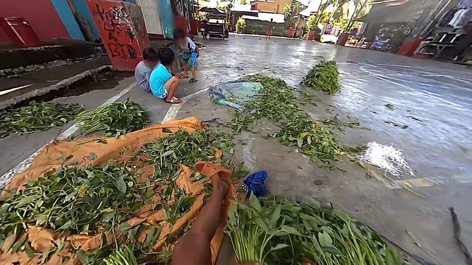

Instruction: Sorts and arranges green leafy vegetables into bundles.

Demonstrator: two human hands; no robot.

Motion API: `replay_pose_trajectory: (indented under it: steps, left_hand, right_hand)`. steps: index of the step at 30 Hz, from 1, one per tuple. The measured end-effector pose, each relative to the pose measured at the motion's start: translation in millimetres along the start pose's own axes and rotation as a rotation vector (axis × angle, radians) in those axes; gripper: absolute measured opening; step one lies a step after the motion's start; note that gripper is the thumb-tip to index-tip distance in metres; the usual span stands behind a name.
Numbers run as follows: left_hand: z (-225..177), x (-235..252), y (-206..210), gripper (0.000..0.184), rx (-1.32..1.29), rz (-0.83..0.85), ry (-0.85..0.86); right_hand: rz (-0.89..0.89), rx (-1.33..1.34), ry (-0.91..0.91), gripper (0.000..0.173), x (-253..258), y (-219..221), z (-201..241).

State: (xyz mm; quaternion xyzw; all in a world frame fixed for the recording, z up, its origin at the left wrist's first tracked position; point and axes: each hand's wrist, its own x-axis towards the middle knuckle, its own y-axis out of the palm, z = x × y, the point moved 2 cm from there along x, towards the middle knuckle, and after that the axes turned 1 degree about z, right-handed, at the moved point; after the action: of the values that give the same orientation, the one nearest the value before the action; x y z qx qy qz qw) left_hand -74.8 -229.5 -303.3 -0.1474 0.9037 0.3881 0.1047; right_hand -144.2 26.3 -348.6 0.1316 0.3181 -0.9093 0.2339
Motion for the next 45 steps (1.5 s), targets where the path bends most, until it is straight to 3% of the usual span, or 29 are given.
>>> replay_pose_trajectory:
  steps: [4, 9, 15, 23, 26, 29, 31, 33, 35, 37, 39, 42, 45]
  left_hand:
    - [-1.1, 3.8, -5.5, 0.05, 0.001, -0.053, 0.044]
    - [15.1, 2.4, -22.5, 0.041, 0.03, -0.021, -0.068]
    - [30.2, 2.0, -36.0, 0.049, -0.02, 0.04, -0.1]
    - [34.8, 3.2, -33.4, 0.054, 0.042, 0.114, -0.069]
    - [36.3, 2.3, -36.6, 0.055, 0.062, 0.041, -0.058]
    - [36.7, 5.3, -41.6, 0.054, 0.064, -0.012, -0.044]
    - [35.9, 6.8, -44.8, 0.053, 0.043, -0.012, -0.058]
    - [35.3, 5.2, -45.5, 0.047, 0.034, -0.039, -0.062]
    - [32.3, 3.9, -46.1, 0.033, 0.034, -0.086, -0.027]
    - [22.8, 5.7, -49.2, 0.021, 0.048, -0.153, 0.008]
    - [15.0, 7.6, -54.4, 0.019, 0.063, -0.2, 0.026]
    - [15.3, 0.8, -56.0, 0.025, 0.071, -0.158, -0.008]
    - [13.8, 10.9, -43.6, 0.034, 0.062, 0.229, 0.04]
  right_hand:
    - [-0.225, -0.112, 0.05, 0.056, 6.7, -29.7, 4.0]
    - [-0.036, 0.075, -0.157, 0.035, -36.9, 25.1, 72.4]
    - [0.075, 0.057, -0.221, 0.034, -41.7, 60.5, 83.3]
    - [0.065, 0.654, 0.016, 0.014, -30.2, 61.7, 88.9]
    - [0.068, 0.828, 0.094, 0.005, -27.7, 67.4, 84.0]
    - [0.056, 1.136, 0.2, 0.004, -29.0, 73.8, 76.9]
    - [0.059, 1.194, 0.201, 0.004, -30.0, 75.2, 72.9]
    - [0.104, 0.972, 0.13, 0.004, -31.3, 73.8, 65.9]
    - [0.175, 0.331, 0.031, 0.015, -36.8, 59.0, 61.7]
    - [0.232, -0.378, 0.105, 0.037, -46.7, 38.3, 63.5]
    - [0.28, -0.681, 0.237, 0.047, -53.8, 22.3, 51.1]
    - [0.24, -0.602, 0.222, 0.054, -45.6, 2.0, 50.6]
    - [0.07, -0.041, -0.018, 0.046, -34.3, 17.2, 78.8]
